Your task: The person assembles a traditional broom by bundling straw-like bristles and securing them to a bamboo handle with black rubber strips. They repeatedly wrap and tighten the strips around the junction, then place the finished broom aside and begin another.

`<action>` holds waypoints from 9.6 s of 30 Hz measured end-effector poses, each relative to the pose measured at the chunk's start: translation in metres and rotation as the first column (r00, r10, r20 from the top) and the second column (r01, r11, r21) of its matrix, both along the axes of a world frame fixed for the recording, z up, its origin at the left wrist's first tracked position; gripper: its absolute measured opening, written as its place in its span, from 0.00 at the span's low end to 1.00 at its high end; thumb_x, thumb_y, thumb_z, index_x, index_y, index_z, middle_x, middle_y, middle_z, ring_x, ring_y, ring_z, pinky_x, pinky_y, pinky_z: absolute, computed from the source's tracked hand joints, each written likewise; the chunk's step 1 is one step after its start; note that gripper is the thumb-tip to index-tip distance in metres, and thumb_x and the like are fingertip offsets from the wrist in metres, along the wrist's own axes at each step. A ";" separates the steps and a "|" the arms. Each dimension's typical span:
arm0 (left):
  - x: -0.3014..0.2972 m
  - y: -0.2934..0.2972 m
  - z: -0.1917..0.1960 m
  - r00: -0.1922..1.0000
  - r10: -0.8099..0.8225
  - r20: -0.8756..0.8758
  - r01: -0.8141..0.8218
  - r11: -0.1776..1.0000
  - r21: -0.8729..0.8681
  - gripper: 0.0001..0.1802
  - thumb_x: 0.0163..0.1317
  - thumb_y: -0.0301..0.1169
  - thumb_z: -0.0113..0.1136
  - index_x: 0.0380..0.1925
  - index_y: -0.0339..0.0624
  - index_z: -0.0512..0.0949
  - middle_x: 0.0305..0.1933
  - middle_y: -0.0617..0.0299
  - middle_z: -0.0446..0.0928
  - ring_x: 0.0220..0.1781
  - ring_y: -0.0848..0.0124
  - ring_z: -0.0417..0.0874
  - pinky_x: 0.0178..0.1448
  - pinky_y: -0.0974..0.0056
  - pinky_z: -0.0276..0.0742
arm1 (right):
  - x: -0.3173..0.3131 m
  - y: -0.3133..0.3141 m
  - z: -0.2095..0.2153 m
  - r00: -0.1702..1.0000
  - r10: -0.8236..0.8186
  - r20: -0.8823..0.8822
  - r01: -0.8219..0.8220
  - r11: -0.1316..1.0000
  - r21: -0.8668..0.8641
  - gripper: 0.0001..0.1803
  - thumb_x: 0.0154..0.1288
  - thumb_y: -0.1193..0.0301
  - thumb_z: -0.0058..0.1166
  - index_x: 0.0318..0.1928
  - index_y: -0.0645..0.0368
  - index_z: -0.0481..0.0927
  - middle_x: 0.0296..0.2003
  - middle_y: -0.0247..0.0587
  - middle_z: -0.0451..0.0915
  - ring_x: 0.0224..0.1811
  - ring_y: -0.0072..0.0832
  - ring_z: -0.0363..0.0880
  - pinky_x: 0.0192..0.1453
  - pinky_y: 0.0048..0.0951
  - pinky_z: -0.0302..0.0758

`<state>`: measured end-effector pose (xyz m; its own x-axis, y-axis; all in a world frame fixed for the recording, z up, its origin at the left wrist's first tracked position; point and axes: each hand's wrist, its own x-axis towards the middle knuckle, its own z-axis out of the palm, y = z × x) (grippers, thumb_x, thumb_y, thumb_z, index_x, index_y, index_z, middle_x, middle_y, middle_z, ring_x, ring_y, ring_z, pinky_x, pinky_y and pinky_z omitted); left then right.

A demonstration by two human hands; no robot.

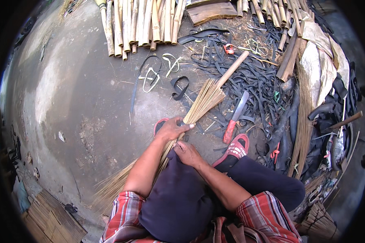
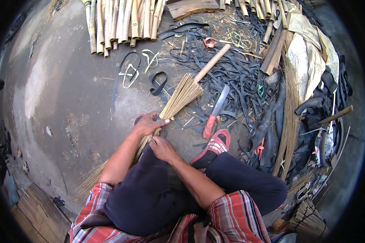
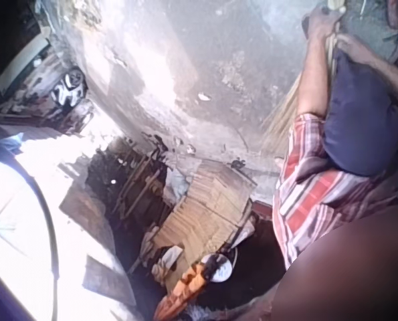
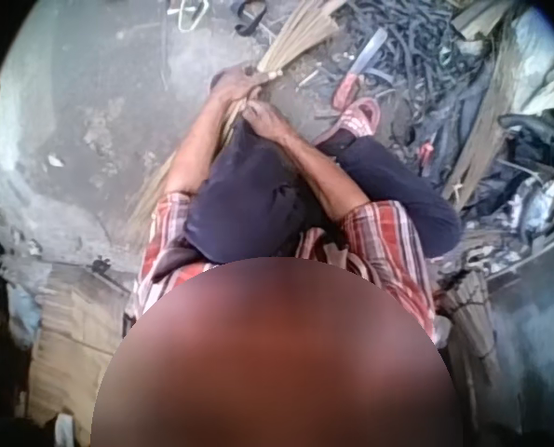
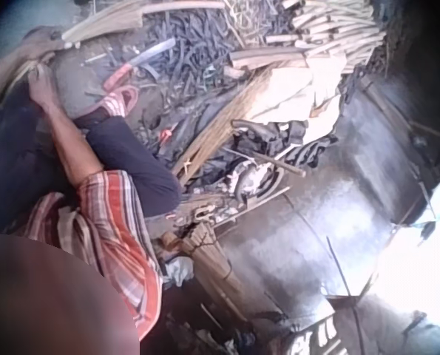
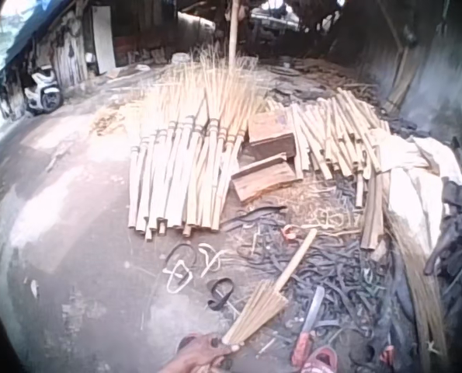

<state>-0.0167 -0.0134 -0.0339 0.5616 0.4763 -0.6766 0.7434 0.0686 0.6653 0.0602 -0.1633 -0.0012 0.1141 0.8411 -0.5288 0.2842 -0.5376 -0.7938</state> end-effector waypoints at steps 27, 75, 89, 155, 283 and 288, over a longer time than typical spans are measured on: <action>0.017 -0.023 0.018 0.961 -0.252 0.117 0.225 0.953 0.204 0.27 0.75 0.48 0.59 0.62 0.40 0.80 0.56 0.35 0.83 0.60 0.39 0.84 0.63 0.42 0.77 | 0.167 0.075 0.000 0.576 0.478 0.663 -0.735 0.657 0.165 0.14 0.65 0.63 0.67 0.49 0.48 0.88 0.44 0.32 0.85 0.59 0.34 0.81 0.82 0.55 0.57; 0.022 -0.016 0.036 0.934 -0.337 -0.120 0.354 0.919 0.176 0.34 0.63 0.42 0.71 0.61 0.28 0.74 0.52 0.33 0.85 0.58 0.45 0.88 0.64 0.49 0.80 | 0.180 -0.060 -0.074 0.631 -0.499 0.594 0.631 0.776 -0.019 0.21 0.65 0.63 0.65 0.51 0.67 0.80 0.36 0.51 0.87 0.44 0.44 0.89 0.55 0.43 0.82; 0.049 -0.032 0.046 0.906 -0.269 -0.325 0.369 0.879 0.301 0.27 0.60 0.38 0.69 0.55 0.32 0.80 0.50 0.35 0.87 0.55 0.43 0.90 0.62 0.46 0.84 | 0.236 -0.088 0.025 0.771 -0.430 0.469 0.524 0.848 -0.085 0.24 0.74 0.58 0.54 0.60 0.63 0.75 0.50 0.70 0.84 0.59 0.67 0.81 0.62 0.58 0.76; 0.040 -0.037 0.028 0.935 -0.177 -0.308 0.291 0.879 0.378 0.18 0.64 0.30 0.61 0.52 0.33 0.77 0.43 0.35 0.88 0.47 0.41 0.92 0.53 0.45 0.88 | 0.130 -0.057 0.050 0.873 -0.065 0.483 0.178 0.965 -0.192 0.21 0.74 0.62 0.55 0.56 0.66 0.73 0.42 0.74 0.84 0.50 0.69 0.84 0.56 0.62 0.78; 0.055 0.000 0.028 0.937 -0.284 -0.204 0.306 0.948 0.085 0.31 0.50 0.43 0.74 0.50 0.31 0.87 0.49 0.34 0.87 0.54 0.45 0.90 0.59 0.47 0.84 | 0.155 -0.061 0.052 0.877 0.055 0.478 0.072 0.968 -0.242 0.20 0.77 0.61 0.53 0.55 0.67 0.73 0.44 0.73 0.85 0.50 0.70 0.84 0.57 0.62 0.77; 0.053 -0.014 0.040 0.943 -0.221 -0.249 0.279 0.932 0.231 0.35 0.54 0.43 0.74 0.54 0.26 0.79 0.48 0.33 0.87 0.54 0.43 0.90 0.60 0.47 0.85 | 0.147 -0.065 0.047 0.888 0.309 0.340 -0.175 0.911 -0.373 0.22 0.77 0.60 0.54 0.57 0.68 0.73 0.45 0.75 0.84 0.52 0.71 0.83 0.59 0.60 0.77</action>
